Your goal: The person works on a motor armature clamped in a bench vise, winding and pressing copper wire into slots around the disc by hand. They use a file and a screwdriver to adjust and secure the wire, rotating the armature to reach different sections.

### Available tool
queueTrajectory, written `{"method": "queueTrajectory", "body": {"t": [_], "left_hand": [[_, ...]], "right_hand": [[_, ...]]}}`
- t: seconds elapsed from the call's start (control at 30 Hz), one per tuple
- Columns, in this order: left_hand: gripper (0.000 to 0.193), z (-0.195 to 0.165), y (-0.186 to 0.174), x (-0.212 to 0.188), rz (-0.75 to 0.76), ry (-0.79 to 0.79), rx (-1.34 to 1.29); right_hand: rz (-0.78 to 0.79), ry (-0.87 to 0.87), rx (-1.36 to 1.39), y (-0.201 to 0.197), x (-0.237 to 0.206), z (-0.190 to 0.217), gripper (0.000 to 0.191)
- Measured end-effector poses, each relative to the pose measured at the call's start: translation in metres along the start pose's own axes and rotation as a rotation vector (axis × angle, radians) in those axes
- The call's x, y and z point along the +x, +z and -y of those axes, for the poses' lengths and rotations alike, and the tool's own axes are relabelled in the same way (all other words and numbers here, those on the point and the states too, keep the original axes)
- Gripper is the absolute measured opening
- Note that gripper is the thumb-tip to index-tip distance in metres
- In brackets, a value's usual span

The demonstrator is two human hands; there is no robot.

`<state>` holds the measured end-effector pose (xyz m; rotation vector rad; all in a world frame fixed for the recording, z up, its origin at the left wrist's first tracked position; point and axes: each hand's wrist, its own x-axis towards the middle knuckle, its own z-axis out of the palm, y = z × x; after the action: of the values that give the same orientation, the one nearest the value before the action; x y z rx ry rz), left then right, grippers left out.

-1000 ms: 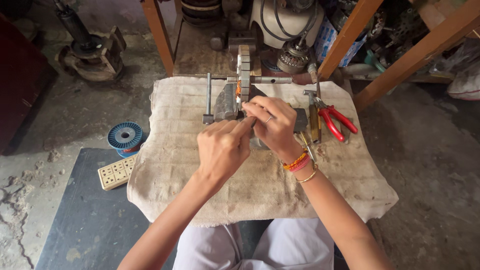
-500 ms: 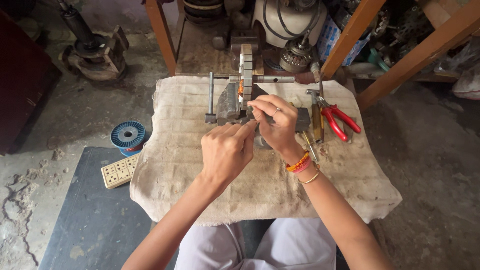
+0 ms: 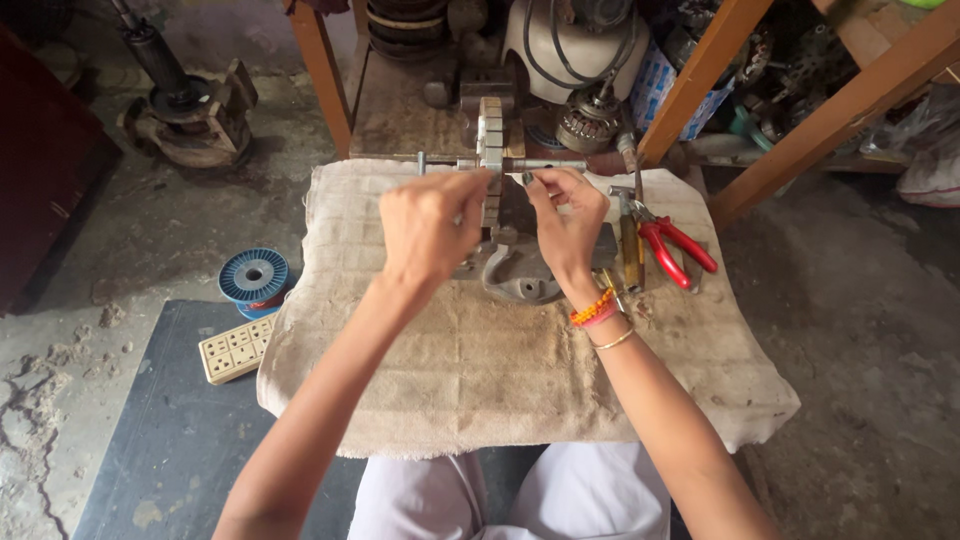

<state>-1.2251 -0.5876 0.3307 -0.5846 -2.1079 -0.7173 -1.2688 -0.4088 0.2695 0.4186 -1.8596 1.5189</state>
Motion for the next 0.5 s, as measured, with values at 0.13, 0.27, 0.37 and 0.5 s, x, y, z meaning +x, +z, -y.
{"method": "queueTrajectory", "body": {"t": [0.13,0.27,0.37,0.5], "left_hand": [[0.016,0.011,-0.003,0.004,-0.113,-0.019,-0.081],[0.018,0.018,0.004,-0.004,-0.153,-0.096,-0.127],[0.019,0.036,0.014,-0.015,-0.143,-0.201,-0.147],[0.015,0.065,0.019,-0.036,-0.113,-0.459,-0.098]], "right_hand": [[-0.006,0.007,-0.005,0.008,0.008,-0.002,0.008],[0.007,-0.020,-0.055,0.008,0.010,0.000,0.009],[0.091,-0.027,-0.100,0.007,0.011,0.000,0.010],[0.184,0.003,-0.085,0.001,0.012,0.006,0.011]]}}
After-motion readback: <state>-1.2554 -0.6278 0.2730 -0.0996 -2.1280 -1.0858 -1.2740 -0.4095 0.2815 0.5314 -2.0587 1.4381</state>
